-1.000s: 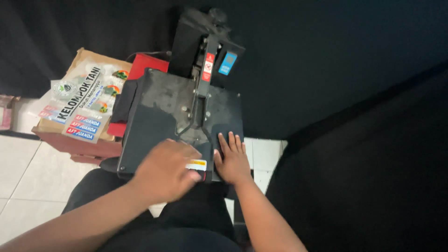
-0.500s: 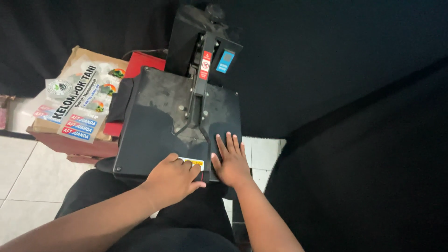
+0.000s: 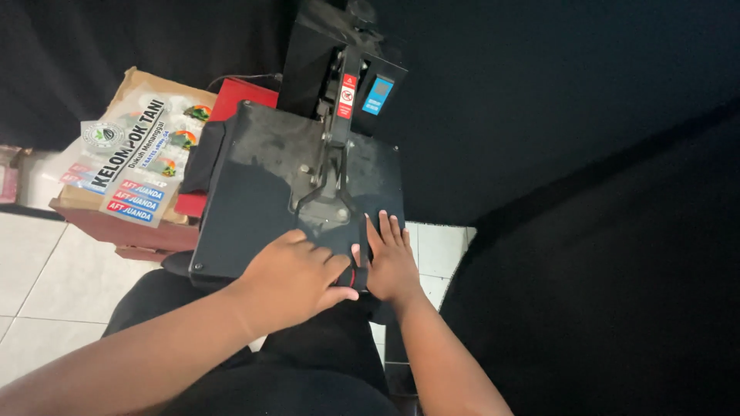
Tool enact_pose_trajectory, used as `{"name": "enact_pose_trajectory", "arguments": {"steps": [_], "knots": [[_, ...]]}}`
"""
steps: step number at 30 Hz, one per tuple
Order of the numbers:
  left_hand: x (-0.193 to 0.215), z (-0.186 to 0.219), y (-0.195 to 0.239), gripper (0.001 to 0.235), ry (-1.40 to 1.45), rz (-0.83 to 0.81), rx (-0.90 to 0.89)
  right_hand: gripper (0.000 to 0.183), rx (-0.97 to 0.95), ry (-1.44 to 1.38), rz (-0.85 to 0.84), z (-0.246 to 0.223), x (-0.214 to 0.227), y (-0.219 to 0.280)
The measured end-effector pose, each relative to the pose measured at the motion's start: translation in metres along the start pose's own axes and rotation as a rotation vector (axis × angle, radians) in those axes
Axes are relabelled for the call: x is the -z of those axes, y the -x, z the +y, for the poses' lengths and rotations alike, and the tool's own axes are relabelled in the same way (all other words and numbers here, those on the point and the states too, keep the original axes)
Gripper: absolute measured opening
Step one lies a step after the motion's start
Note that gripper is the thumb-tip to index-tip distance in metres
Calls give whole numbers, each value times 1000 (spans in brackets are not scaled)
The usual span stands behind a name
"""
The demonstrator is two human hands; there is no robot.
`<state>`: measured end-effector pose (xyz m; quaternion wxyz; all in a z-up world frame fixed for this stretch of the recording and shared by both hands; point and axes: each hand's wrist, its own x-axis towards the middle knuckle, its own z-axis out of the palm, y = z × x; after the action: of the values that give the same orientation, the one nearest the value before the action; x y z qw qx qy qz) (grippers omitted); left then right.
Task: The person operates a heat press machine to apply a design onto a black t-shirt. They repeatedly open the press, adjust the t-shirt and the design sheet, and close the press to apply heat.
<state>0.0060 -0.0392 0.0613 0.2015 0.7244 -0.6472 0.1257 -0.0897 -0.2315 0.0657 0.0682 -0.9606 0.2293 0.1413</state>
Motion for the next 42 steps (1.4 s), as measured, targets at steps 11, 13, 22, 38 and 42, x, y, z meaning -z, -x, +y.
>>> {"name": "enact_pose_trajectory", "arguments": {"steps": [11, 13, 22, 38, 42], "knots": [[-23, -98, 111, 38, 275, -9, 533, 64, 43, -42, 100, 10, -11, -3], [-48, -111, 137, 34, 415, 167, 451, 47, 2, -59, 400, 15, -26, -1], [-57, -106, 138, 24, 462, 459, 295, 31, 412, -729, 919, 84, -107, 15], [-75, -114, 139, 34, 383, 553, 198, 38, 472, -637, 1112, 77, -121, 0], [-68, -110, 136, 37, 344, 561, 191, 38, 495, -646, 1143, 76, -124, 1]]}}
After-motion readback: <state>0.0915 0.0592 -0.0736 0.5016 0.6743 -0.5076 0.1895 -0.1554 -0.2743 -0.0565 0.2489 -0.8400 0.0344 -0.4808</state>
